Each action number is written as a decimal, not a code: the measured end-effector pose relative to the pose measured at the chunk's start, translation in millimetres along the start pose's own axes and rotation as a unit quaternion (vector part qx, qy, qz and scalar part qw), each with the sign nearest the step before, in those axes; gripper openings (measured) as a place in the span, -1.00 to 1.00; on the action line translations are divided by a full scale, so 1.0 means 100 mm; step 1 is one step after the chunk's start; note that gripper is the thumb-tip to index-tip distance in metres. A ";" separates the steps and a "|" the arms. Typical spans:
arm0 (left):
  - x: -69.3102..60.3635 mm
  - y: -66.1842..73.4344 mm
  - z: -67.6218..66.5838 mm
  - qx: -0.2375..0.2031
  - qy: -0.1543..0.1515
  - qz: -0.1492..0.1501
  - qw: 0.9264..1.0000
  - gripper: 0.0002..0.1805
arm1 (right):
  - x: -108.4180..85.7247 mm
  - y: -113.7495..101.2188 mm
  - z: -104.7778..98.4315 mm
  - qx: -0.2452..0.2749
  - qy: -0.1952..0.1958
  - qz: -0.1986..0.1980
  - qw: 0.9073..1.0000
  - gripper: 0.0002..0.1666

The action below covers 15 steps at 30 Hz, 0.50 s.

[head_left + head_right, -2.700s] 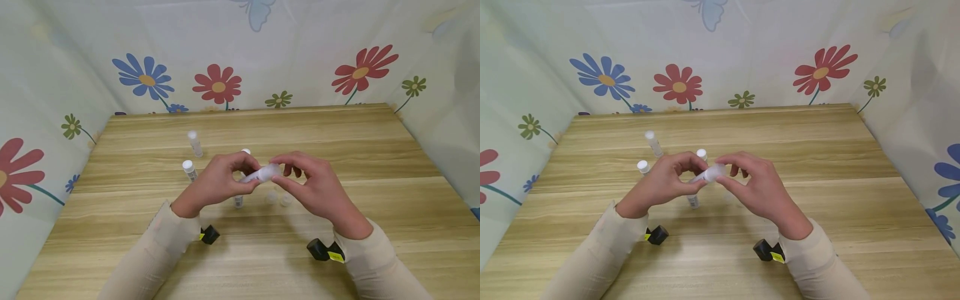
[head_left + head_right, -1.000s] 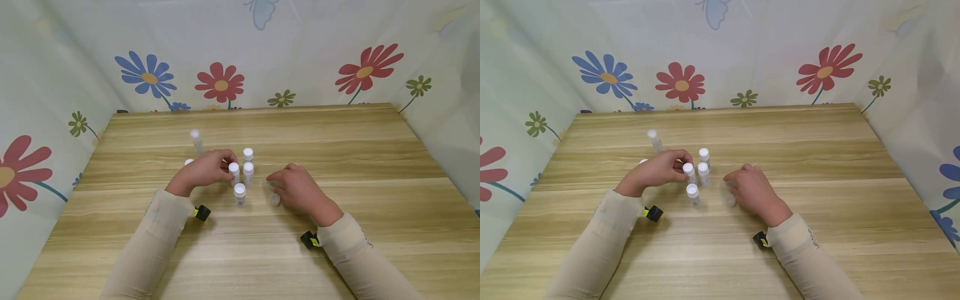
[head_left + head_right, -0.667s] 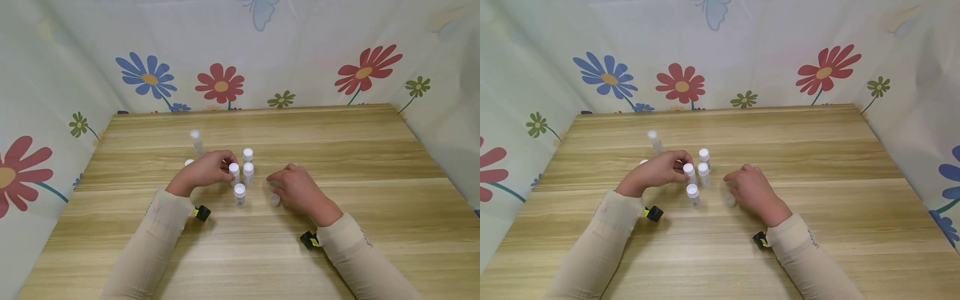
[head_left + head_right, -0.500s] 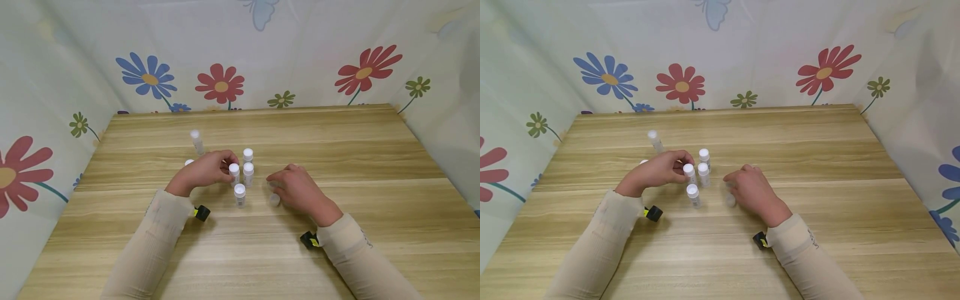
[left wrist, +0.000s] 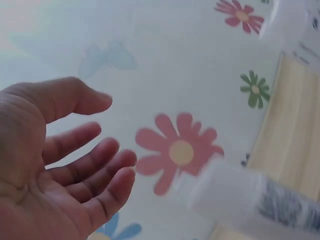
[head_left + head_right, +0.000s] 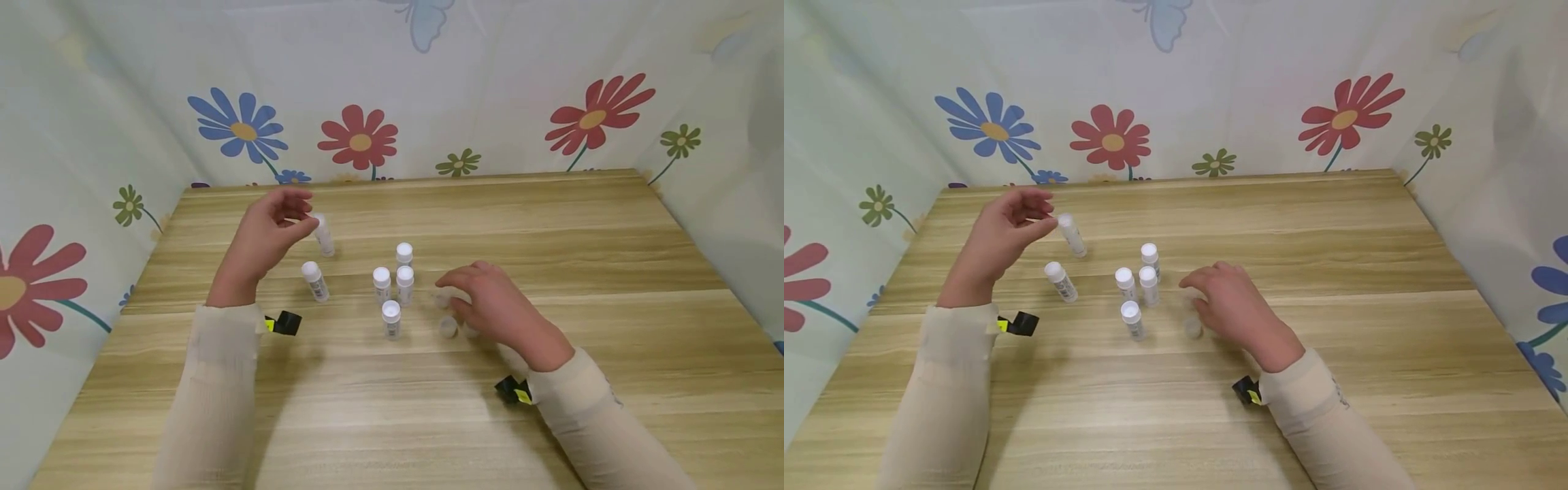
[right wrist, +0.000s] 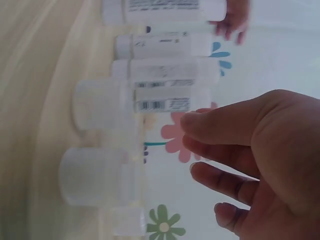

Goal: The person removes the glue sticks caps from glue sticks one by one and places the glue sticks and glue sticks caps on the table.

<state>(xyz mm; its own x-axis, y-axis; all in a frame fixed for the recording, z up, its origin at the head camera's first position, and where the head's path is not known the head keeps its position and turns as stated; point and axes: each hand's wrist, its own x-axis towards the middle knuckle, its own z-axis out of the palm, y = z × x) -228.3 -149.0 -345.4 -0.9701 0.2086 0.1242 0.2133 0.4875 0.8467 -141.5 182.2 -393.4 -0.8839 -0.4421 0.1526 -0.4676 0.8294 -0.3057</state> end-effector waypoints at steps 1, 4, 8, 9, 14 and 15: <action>0.03 -0.05 -0.01 -0.005 0.012 -0.010 1.000 -0.50 | 0.00 0.00 -0.01 0.001 0.008 -0.005 1.000 -0.66; 0.12 -0.21 0.01 -0.027 0.026 -0.035 0.999 -0.47 | -0.02 -0.05 -0.06 0.011 0.033 -0.022 0.999 -0.68; 0.21 -0.40 0.07 -0.057 0.028 -0.070 0.996 -0.44 | -0.04 -0.12 -0.11 0.019 0.062 -0.050 0.997 -0.72; 0.23 -0.44 0.08 -0.063 0.026 -0.079 0.995 -0.43 | -0.04 -0.13 -0.12 0.020 0.067 -0.056 0.996 -0.73; 0.29 -0.63 0.13 -0.090 0.012 -0.114 0.989 -0.44 | -0.04 -0.15 -0.12 0.017 0.075 -0.070 0.995 -0.74; 0.30 -0.66 0.14 -0.091 0.007 -0.120 0.989 -0.44 | -0.04 -0.15 -0.12 0.016 0.075 -0.070 0.995 -0.74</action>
<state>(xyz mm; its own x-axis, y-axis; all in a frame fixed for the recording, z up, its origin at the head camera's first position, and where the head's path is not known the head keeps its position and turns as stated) -269.5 -162.9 -404.7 -0.9920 0.0936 -0.0850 -0.0459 0.3599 0.9319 -131.6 175.8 -378.2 -0.8023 -0.4949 0.3337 -0.5882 0.7507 -0.3008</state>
